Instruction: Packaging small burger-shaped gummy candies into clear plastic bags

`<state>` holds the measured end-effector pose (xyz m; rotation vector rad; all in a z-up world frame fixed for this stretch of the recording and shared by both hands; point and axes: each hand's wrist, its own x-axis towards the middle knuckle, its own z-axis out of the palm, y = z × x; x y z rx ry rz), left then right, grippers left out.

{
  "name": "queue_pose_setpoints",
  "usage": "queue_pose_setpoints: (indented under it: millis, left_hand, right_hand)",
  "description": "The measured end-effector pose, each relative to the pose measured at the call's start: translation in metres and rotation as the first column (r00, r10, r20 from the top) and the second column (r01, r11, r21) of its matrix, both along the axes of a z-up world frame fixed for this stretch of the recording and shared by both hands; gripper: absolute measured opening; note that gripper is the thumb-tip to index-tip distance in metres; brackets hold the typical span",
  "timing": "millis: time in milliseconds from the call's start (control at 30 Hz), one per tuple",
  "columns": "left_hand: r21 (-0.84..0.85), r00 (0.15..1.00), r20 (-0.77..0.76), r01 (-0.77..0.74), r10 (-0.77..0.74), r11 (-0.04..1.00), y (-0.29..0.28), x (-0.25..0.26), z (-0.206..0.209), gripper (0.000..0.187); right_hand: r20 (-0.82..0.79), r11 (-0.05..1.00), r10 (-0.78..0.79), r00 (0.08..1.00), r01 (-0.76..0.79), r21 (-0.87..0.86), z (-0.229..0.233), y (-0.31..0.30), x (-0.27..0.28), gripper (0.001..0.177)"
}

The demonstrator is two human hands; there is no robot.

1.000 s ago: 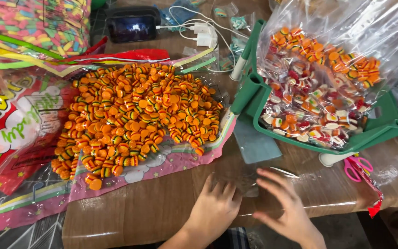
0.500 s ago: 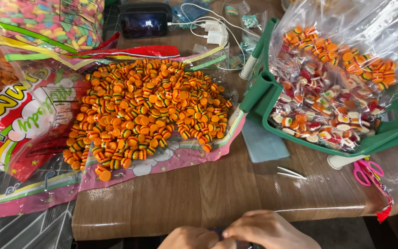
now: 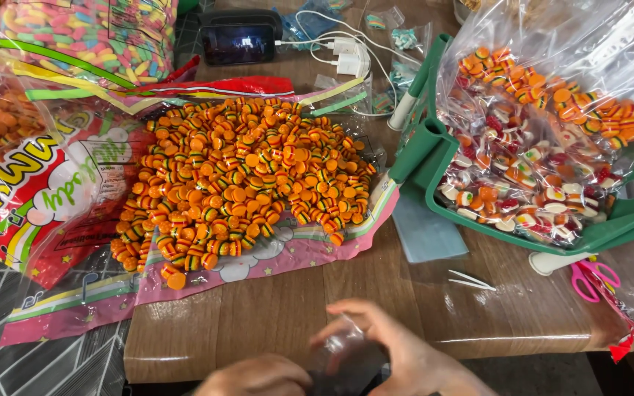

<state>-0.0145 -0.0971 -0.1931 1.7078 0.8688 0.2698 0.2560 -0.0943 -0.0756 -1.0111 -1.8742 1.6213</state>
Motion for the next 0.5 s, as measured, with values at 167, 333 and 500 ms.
queue_pose_setpoints:
  millis: [167, 333, 500]
  left_hand:
    - [0.84, 0.972, 0.205, -0.236, 0.118, 0.488, 0.023, -0.114, 0.075, 0.025]
    - [0.846, 0.805, 0.223, -0.44, 0.55, 0.3, 0.027, -0.119, 0.145, 0.016]
    - [0.74, 0.793, 0.305, -0.546, 0.528, 0.393, 0.043, -0.107, 0.154, 0.018]
  right_hand:
    - [0.262, 0.944, 0.08, 0.962, -0.158, 0.29, -0.009, 0.034, -0.002, 0.008]
    - [0.537, 0.658, -0.578, 0.614, -0.039, 0.752, -0.01, 0.093, -0.015, 0.045]
    - [0.678, 0.656, -0.628, 0.381, -0.208, 0.725, -0.066, 0.141, -0.032, 0.035]
